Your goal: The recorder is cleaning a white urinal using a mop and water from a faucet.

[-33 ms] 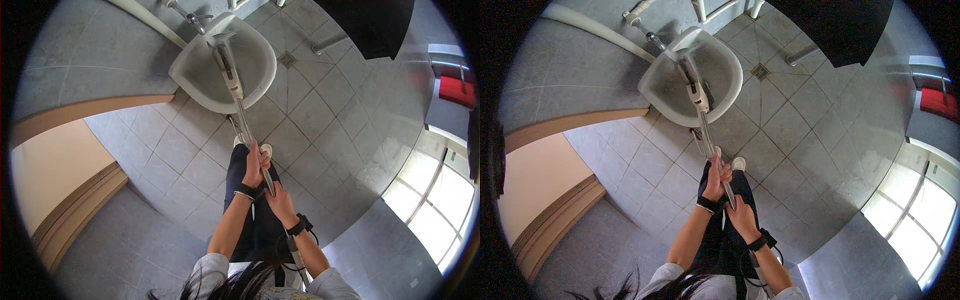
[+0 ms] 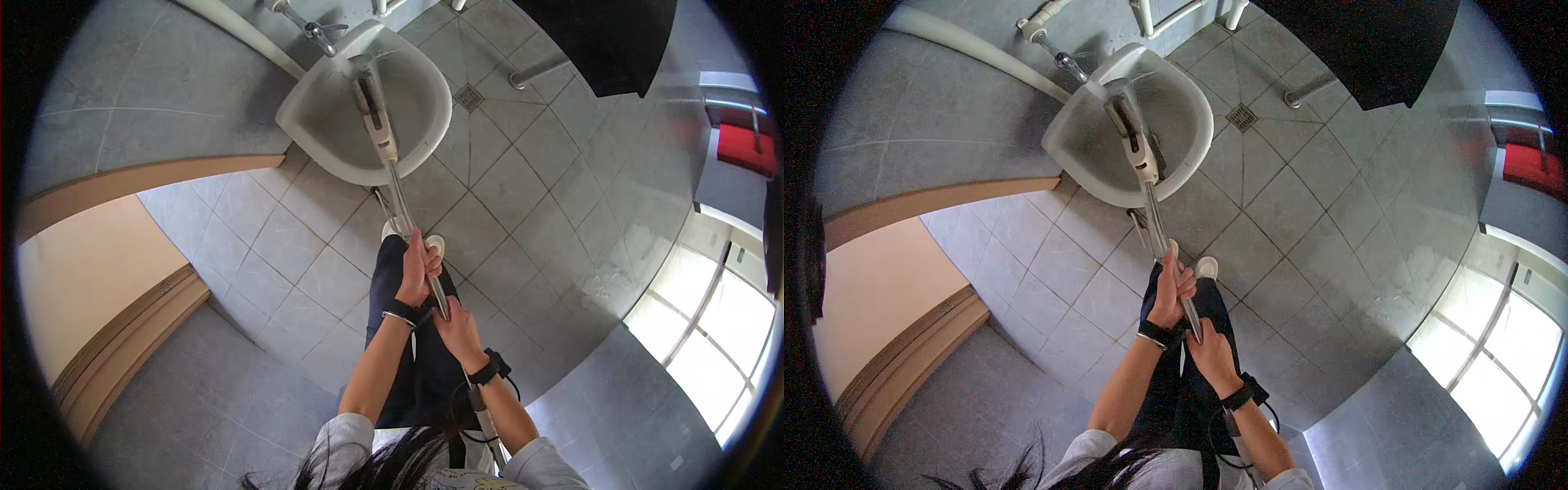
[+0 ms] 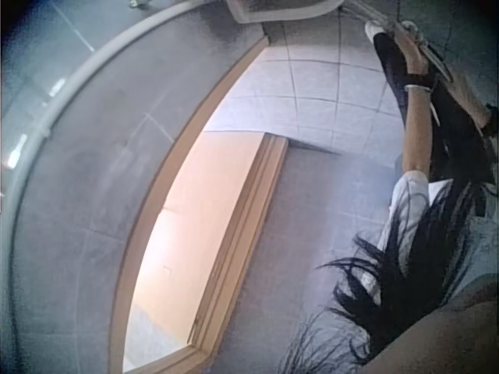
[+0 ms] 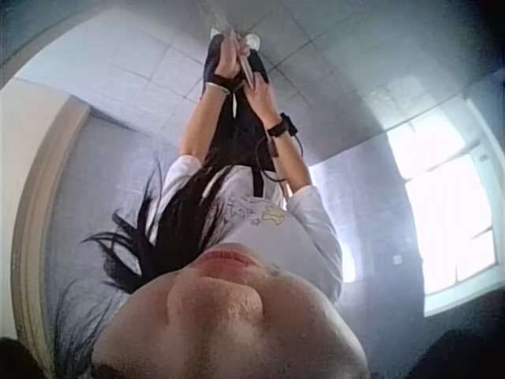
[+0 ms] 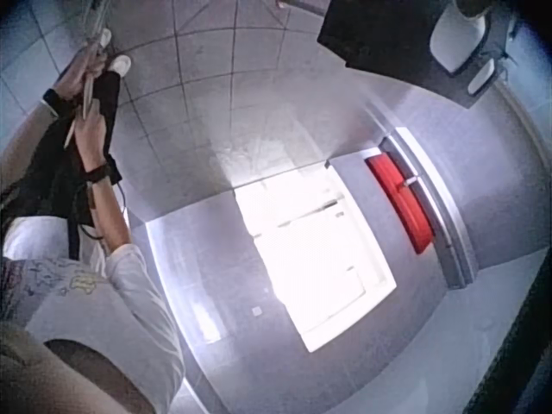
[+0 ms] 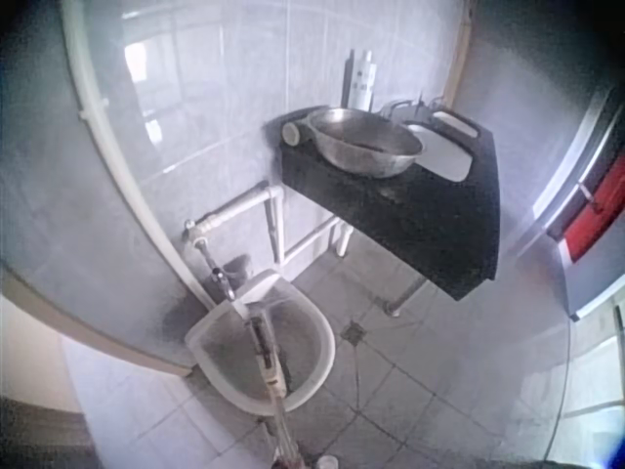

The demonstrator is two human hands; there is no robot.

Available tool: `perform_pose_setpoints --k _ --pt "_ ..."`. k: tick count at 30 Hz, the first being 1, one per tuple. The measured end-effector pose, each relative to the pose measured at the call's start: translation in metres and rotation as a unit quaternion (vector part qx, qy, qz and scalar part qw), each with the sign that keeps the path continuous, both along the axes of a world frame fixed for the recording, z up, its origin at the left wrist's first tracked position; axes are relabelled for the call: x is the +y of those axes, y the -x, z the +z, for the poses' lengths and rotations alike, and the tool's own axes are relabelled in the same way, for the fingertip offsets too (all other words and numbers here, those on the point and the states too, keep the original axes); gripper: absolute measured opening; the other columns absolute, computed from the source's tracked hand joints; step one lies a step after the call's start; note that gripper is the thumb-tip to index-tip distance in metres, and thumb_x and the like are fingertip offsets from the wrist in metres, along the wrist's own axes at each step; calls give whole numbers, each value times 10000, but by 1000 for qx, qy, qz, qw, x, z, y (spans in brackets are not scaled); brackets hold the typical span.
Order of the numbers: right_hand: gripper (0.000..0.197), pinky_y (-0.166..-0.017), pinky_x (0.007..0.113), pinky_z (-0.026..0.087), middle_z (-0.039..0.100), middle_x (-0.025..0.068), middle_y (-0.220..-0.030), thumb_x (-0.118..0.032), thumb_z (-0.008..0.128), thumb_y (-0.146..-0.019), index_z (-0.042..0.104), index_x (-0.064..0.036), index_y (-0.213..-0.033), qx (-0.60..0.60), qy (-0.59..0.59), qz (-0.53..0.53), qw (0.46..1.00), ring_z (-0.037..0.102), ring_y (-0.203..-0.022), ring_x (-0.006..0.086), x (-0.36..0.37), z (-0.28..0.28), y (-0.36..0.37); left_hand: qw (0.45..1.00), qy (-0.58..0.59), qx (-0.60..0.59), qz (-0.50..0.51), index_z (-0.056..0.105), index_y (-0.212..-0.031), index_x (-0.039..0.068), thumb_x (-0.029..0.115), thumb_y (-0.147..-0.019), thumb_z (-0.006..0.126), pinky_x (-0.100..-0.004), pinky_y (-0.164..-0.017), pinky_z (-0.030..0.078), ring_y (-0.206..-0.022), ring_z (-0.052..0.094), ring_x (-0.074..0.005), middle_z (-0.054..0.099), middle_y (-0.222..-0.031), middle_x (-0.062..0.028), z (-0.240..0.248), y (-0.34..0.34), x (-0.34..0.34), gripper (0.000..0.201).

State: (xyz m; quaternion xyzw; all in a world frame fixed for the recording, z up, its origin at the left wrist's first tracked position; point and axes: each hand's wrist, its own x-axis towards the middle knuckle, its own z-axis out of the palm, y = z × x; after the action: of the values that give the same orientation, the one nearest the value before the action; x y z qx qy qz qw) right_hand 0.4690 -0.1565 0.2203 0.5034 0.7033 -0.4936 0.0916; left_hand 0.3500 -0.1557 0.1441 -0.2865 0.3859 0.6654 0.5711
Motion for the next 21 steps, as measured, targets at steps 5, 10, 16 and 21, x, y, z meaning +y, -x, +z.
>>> perform_pose_setpoints --k 5,10,16,21 --pt "219 -452 390 372 466 222 -589 -160 562 -787 418 6 -796 34 27 -23 999 503 -562 400 4 0 -2 998 43 27 -24 377 -714 131 488 -818 487 -188 -358 191 -387 235 -34 271 -498 63 3 -1 6 388" --pt "227 -443 336 326 408 187 -564 -166 567 -782 436 19 -796 45 62 -47 996 355 -465 213 8 5 -1 995 73 55 -38 374 -690 131 501 -806 497 -190 -353 207 -383 258 -39 284 -490 59 7 -3 10 407" --pt "220 -467 313 354 425 159 -562 -154 552 -801 423 23 -781 28 119 -59 991 367 -502 165 11 5 -5 985 126 102 -57 356 -622 138 471 -821 489 -208 -334 249 -370 304 -44 292 -466 61 12 -9 17 410" --pt "227 -467 310 338 420 76 -542 -196 547 -808 461 13 -802 53 83 -69 993 377 -520 137 9 -1 -8 985 125 107 -59 350 -612 135 454 -825 493 -214 -327 262 -365 321 -50 297 -452 60 9 -11 18 409"
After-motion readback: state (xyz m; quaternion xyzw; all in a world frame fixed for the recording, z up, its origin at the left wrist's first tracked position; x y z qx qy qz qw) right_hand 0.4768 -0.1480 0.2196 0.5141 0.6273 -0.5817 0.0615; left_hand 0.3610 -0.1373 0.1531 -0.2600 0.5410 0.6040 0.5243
